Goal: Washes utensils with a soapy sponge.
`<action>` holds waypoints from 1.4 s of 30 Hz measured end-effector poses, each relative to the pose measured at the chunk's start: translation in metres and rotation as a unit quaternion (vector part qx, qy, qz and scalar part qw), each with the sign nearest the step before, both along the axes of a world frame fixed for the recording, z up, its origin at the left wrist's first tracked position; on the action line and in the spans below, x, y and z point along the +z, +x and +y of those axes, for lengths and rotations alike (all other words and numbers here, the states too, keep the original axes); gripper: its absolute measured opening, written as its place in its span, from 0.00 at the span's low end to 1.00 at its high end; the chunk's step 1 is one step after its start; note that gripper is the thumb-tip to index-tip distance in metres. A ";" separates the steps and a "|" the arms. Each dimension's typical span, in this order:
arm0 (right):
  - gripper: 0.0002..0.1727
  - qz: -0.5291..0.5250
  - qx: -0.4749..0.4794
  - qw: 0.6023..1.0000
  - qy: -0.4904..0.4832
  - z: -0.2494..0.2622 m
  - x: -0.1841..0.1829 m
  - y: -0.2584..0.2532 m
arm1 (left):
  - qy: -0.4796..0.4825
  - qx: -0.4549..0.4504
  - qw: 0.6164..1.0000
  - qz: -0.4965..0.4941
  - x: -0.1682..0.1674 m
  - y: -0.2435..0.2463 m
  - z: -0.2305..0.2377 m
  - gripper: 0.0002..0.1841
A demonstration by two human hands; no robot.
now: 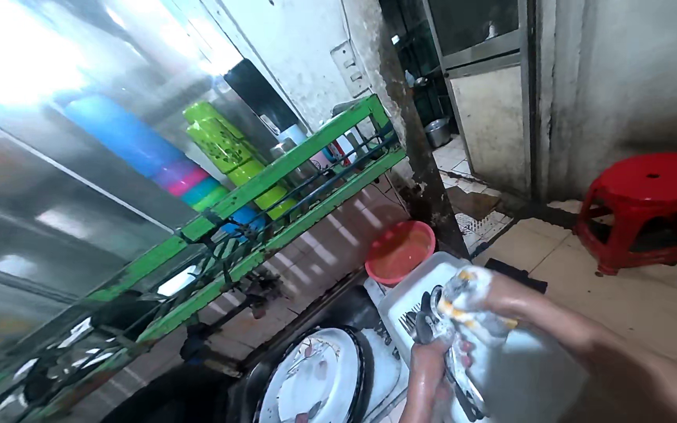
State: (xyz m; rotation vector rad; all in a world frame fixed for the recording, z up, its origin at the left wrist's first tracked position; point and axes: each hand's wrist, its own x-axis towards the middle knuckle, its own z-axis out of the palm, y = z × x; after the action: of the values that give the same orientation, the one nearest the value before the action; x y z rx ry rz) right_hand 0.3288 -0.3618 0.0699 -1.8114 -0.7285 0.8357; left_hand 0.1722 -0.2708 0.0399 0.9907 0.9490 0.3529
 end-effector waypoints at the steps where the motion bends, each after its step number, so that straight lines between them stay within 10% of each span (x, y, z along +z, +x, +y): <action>1: 0.26 -0.030 0.017 0.999 -0.033 0.003 -0.002 -0.004 | 0.006 0.004 1.000 -0.006 0.000 0.001 -0.001 0.10; 25: 0.26 -0.139 -0.031 0.990 -0.003 0.013 -0.035 0.000 | 0.105 -0.005 0.993 0.050 -0.001 0.004 -0.013 0.03; 29: 0.29 -0.028 -0.156 0.980 0.122 0.020 -0.027 0.010 | 0.054 0.003 0.999 -0.005 -0.003 -0.003 -0.011 0.05; 34: 0.23 -0.059 0.003 0.997 0.047 0.015 -0.032 -0.002 | 0.027 -0.051 0.998 -0.027 -0.003 -0.009 -0.012 0.09; 42: 0.26 0.078 -0.171 0.971 0.147 0.017 -0.032 -0.007 | 0.122 0.010 0.992 0.035 -0.013 0.002 -0.010 0.05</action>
State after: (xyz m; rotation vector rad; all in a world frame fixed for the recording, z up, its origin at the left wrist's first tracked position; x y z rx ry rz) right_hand 0.3223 -0.3446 0.0377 -1.5271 -0.3984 0.5963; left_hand 0.1744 -0.2805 0.0267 1.2246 0.9945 0.4613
